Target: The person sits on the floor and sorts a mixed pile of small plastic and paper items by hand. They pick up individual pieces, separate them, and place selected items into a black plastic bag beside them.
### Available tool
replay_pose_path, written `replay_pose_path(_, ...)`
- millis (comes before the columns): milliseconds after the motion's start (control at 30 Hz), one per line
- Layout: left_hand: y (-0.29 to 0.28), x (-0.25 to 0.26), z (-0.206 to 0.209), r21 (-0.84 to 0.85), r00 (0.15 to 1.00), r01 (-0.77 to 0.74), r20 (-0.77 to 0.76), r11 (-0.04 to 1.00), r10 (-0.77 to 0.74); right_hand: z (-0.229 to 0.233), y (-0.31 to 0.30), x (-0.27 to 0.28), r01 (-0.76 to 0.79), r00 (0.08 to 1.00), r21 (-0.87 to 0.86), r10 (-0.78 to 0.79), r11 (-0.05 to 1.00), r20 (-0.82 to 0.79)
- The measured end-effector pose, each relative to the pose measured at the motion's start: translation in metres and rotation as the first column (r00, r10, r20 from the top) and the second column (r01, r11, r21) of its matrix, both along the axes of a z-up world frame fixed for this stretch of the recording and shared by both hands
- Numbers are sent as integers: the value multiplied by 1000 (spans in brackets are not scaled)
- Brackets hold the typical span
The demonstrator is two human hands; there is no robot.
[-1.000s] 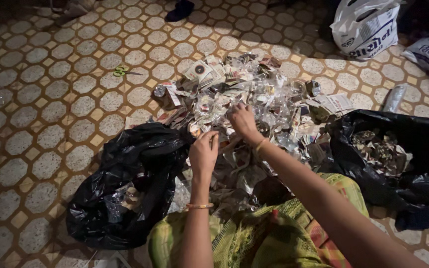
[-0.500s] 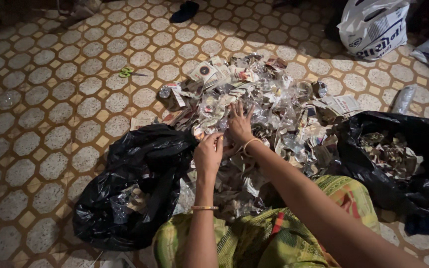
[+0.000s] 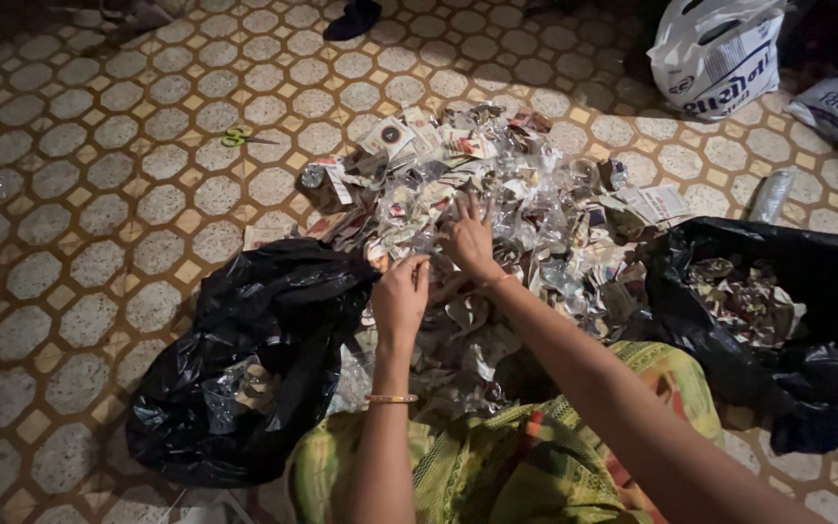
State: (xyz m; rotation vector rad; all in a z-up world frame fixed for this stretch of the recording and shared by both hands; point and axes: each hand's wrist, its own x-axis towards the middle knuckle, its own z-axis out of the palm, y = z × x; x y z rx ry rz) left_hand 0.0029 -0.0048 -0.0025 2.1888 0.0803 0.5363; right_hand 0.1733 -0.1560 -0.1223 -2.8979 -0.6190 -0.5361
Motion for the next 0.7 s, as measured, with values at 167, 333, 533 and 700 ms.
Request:
replay_pose_path(167,0,-7,1,8,999,29,42,1000,-30,1,15,5,47,958,-112,-77,993,-276)
replay_pose_path(333,4,-6,0,-38,999,27,43,999,-25,-13,25,18,22,993,-161,-40,987,-112)
replay_pose_path(533,4,0,-1,-22,999,38,31,999,-37,-35,27,26,34,991,-171,-56,985,-125)
replay_pose_path(700,1,-1,1,-44,999,41,3,998,-41,-42,19,29,33,996,-252,-53,967,-72)
